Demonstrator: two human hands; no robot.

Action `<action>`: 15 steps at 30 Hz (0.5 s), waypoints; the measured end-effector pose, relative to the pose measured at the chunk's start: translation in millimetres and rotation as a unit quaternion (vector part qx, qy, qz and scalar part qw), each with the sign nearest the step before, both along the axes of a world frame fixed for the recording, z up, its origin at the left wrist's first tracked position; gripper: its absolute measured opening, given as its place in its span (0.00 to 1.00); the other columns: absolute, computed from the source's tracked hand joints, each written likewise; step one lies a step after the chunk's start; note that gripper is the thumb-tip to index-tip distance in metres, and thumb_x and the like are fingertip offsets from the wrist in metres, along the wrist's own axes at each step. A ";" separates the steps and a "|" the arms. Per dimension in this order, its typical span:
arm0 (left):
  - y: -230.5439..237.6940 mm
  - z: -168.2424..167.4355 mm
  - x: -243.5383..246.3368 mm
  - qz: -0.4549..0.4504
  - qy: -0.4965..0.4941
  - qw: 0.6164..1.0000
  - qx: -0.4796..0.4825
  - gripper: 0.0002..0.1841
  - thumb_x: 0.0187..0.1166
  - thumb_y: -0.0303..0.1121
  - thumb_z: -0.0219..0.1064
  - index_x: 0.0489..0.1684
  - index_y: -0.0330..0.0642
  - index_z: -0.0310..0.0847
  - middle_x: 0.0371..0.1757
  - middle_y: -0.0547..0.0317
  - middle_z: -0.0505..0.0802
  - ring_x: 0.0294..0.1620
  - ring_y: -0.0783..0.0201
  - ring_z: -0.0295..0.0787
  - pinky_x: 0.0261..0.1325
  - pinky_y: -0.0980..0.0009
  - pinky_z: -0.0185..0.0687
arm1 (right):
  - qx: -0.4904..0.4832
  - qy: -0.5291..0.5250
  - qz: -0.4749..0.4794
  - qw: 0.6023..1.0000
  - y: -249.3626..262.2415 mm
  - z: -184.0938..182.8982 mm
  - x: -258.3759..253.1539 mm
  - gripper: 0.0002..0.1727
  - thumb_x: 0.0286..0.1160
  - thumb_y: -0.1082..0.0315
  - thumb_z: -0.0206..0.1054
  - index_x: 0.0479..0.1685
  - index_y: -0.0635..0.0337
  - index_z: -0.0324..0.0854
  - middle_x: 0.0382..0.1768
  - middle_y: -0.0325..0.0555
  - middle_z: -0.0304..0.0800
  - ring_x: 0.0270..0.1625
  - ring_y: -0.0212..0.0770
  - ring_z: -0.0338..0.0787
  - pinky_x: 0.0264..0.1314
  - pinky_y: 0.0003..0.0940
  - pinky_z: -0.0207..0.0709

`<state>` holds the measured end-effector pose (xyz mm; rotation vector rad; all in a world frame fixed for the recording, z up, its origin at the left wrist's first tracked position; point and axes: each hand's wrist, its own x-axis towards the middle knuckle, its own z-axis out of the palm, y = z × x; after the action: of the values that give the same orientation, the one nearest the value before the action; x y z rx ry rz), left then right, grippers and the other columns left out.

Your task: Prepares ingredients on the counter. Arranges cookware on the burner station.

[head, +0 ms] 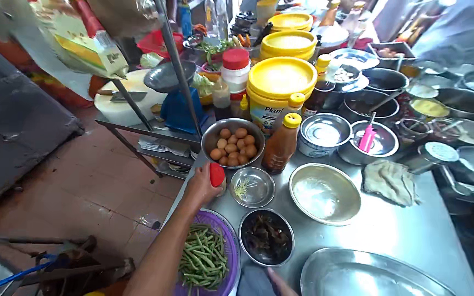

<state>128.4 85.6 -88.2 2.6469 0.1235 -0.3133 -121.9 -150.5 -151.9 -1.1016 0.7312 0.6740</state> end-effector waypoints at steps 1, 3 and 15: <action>2.9 -1.0 8.6 -0.004 -0.006 1.000 -0.006 0.55 0.58 0.46 0.88 0.90 0.43 0.57 0.77 0.28 0.75 0.64 0.32 0.85 0.64 0.36 0.83 | -0.035 0.006 -0.034 0.999 8.0 -1.4 5.6 0.29 0.94 0.46 0.45 0.68 0.60 0.81 0.56 0.48 0.92 0.60 0.39 0.90 0.66 0.46 0.83; 9.1 -1.3 19.1 -0.019 -0.007 1.000 -0.006 0.56 0.56 0.46 0.88 0.90 0.42 0.56 0.78 0.28 0.75 0.64 0.32 0.86 0.64 0.37 0.83 | -0.114 0.013 -0.068 0.991 19.5 -0.4 16.5 0.29 0.93 0.46 0.48 0.66 0.60 0.83 0.55 0.49 0.93 0.59 0.41 0.91 0.66 0.47 0.83; 43.5 10.0 19.8 -0.106 -0.012 0.993 -0.058 0.66 0.57 0.57 0.87 0.96 0.43 0.42 0.84 0.36 0.72 0.77 0.37 0.77 0.74 0.38 0.76 | -0.226 -0.009 -0.101 0.969 31.8 0.2 29.8 0.17 0.89 0.58 0.57 0.37 0.58 0.87 0.33 0.44 0.91 0.40 0.37 0.90 0.47 0.42 0.84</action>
<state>148.3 129.1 -78.3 2.5510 -0.1802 -0.3471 -92.1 -118.6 -151.7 -1.4213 0.9980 0.3264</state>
